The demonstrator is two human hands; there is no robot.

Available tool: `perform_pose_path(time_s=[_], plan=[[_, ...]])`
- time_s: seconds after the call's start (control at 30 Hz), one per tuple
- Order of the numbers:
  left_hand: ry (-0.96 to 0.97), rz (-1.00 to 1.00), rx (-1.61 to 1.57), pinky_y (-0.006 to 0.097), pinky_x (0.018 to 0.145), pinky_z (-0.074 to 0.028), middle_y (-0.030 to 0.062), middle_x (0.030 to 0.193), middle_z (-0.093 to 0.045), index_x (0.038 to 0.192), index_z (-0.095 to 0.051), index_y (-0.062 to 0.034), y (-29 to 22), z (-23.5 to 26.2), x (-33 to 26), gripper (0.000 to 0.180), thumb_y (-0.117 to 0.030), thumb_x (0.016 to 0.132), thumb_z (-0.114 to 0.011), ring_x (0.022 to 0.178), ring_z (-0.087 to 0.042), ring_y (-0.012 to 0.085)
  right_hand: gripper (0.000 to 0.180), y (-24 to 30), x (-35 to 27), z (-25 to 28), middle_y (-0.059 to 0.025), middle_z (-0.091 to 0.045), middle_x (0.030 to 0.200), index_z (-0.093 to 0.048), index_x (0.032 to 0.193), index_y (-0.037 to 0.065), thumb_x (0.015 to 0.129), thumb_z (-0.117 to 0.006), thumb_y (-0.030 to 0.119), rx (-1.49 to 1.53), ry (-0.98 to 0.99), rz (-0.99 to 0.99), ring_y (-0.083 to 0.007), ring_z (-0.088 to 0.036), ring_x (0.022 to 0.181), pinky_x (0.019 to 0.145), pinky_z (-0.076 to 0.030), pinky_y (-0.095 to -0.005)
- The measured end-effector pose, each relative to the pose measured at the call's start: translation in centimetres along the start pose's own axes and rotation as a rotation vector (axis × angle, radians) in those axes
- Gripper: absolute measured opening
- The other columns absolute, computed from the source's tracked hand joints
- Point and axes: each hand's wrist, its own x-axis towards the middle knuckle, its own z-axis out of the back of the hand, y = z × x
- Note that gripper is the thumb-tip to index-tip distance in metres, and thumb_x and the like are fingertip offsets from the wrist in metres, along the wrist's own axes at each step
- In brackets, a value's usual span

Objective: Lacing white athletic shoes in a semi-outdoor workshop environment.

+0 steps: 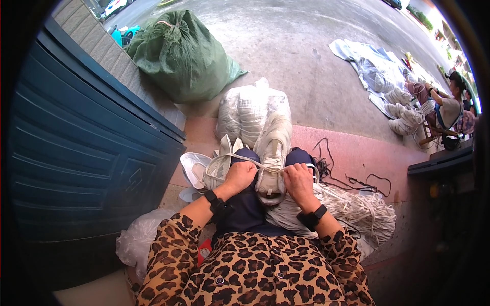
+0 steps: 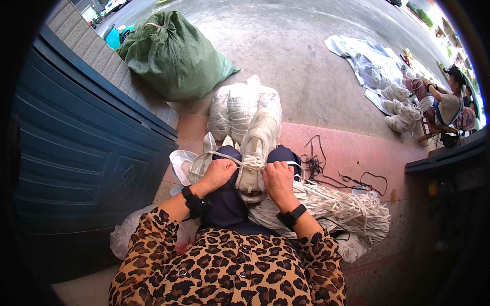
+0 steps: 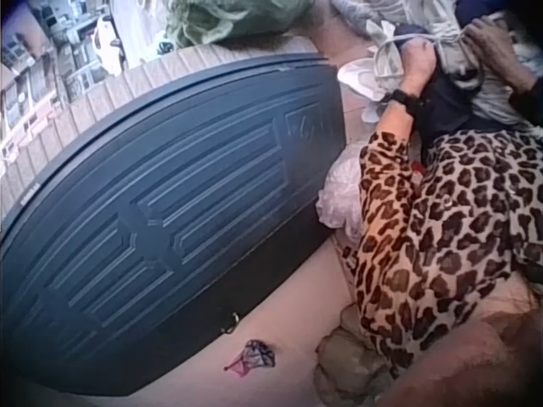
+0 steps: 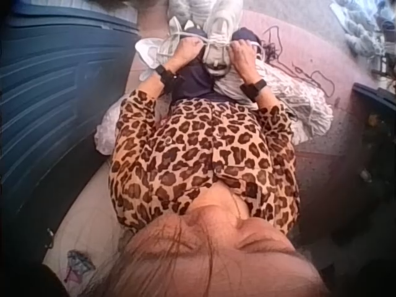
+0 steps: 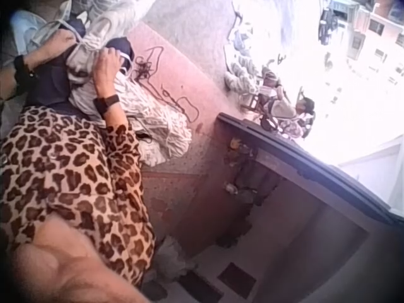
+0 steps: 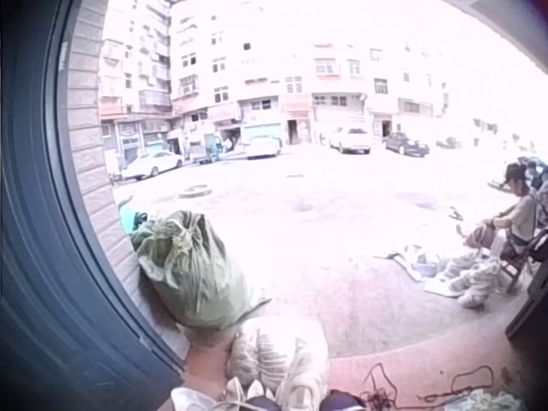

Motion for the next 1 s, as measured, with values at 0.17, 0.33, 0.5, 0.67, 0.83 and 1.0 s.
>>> perform_pose_path(time_s=[0.17,0.33,0.5,0.67,0.83,1.0], plan=[[-0.055,-0.061,0.251,0.039,0.061,-0.046,0.0152,0.069,-0.061,0.081,-0.063,-0.0041,-1.3,-0.9,-0.2,0.019,-0.021,0.078,-0.056,0.068,-0.06,0.0293,0.01,0.0,0.0,0.0,-0.0048,-0.054,0.072,-0.06,0.071,0.011,0.073,-0.061,0.02,0.011,-0.01,-0.009,-0.0228,-0.05,0.077,0.066,-0.036,-0.0368],[-0.243,-0.341,0.592,0.038,0.067,-0.039,0.0074,0.072,-0.059,0.079,-0.063,-0.0069,-2.9,0.3,-0.7,0.019,-0.026,0.074,-0.062,0.079,-0.054,0.0243,0.017,0.7,-0.2,0.6,-0.0055,-0.053,0.072,-0.061,0.071,0.009,0.071,-0.063,0.026,-0.138,0.033,0.052,-0.0234,-0.05,0.078,0.066,-0.035,-0.0373],[-0.152,-0.29,0.592,0.038,0.072,-0.035,0.0053,0.081,-0.058,0.084,-0.062,-0.0051,-4.7,-0.9,-3.0,0.022,-0.022,0.071,-0.064,0.086,-0.048,0.0231,0.022,1.6,-0.5,0.3,-0.0075,-0.052,0.075,-0.061,0.072,0.006,0.07,-0.062,0.029,-0.188,0.106,0.035,-0.0233,-0.049,0.082,0.068,-0.034,-0.0381],[-0.228,-0.229,0.393,0.038,0.072,-0.035,0.0028,0.087,-0.057,0.09,-0.059,-0.0078,-2.6,-1.8,-2.3,0.024,-0.019,0.069,-0.064,0.088,-0.047,0.0229,0.016,0.8,-0.3,0.2,-0.0128,-0.055,0.077,-0.061,0.076,0.004,0.072,-0.058,0.02,-0.056,0.153,0.007,-0.0289,-0.051,0.08,0.067,-0.039,-0.0404],[-0.283,-0.384,0.419,0.037,0.072,-0.035,0.0012,0.088,-0.056,0.091,-0.059,-0.0098,-3.8,-1.8,-2.4,0.024,-0.013,0.068,-0.065,0.088,-0.046,0.0222,0.01,-0.4,-0.8,-0.4,-0.0153,-0.056,0.07,-0.059,0.078,0.005,0.07,-0.056,0.011,0.31,0.039,-0.118,-0.0325,-0.055,0.072,0.064,-0.044,-0.0419],[-0.239,-0.51,0.473,0.034,0.069,-0.035,0.0016,0.082,-0.054,0.082,-0.059,-0.0112,-5.4,-2.2,-0.1,0.016,-0.014,0.067,-0.064,0.085,-0.047,0.0208,0.008,0.1,-0.8,-0.6,-0.0136,-0.055,0.066,-0.055,0.077,0.004,0.069,-0.056,0.005,0.447,0.019,-0.288,-0.0307,-0.056,0.068,0.061,-0.045,-0.0413]])
